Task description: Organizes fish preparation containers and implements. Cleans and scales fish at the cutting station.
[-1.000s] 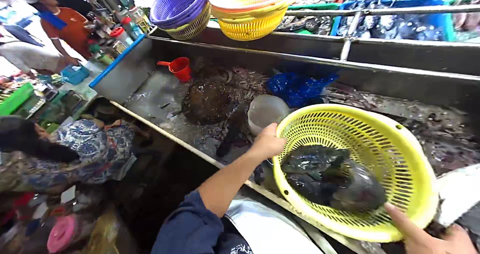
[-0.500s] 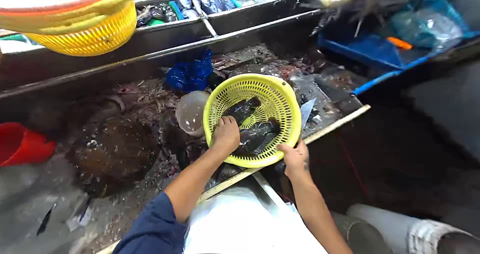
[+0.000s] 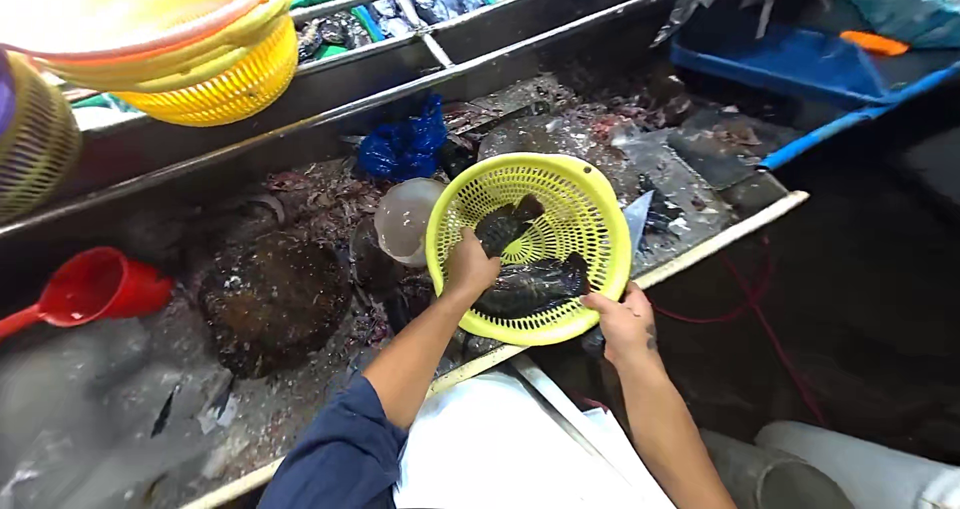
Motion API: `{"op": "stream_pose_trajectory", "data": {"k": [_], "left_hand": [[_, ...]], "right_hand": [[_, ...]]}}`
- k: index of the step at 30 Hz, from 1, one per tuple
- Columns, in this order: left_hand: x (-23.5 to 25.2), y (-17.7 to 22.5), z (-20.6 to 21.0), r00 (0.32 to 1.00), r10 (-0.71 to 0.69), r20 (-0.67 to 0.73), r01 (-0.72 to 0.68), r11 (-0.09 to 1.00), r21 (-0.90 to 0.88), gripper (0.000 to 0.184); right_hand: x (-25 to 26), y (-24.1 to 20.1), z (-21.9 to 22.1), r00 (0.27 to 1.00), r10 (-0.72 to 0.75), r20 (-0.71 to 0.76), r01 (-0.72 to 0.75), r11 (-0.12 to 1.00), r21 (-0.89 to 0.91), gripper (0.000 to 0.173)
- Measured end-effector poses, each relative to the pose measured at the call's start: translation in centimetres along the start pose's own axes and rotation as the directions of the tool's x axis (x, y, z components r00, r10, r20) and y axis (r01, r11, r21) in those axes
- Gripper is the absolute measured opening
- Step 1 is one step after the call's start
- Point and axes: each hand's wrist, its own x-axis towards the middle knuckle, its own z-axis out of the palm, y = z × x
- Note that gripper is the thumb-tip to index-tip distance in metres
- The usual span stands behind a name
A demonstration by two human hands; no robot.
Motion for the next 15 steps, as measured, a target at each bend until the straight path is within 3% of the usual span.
{"op": "stream_pose_trajectory", "data": {"k": [4,8,11,15], "left_hand": [[-3.4,-0.5,-3.3,0.996,0.087,-0.030,-0.091,0.978,-0.188,0.073],[-8.5,-3.7,-8.3,0.988,0.143,-0.054,-0.151,0.852,-0.502,0.065],[-12.9,-8.4,-12.0,0.986,0.051,-0.159,-0.143,0.749,-0.647,0.062],[-16.8,-16.4,-14.6,0.911,-0.181,-0.370,-0.144,0.703,-0.697,0.062]], "right_hand": [[1.4,-0.3,0.4,0.996,-0.055,0.075,0.061,0.994,-0.092,0.076],[4.0,-0.6,0.8,0.985,-0.140,0.100,0.165,0.933,-0.320,0.078],[5.2,-1.2,0.6,0.980,-0.153,0.128,0.195,0.868,-0.456,0.091],[6.2,-1.4,0.3,0.976,-0.126,0.176,0.196,0.860,-0.471,0.069]]}}
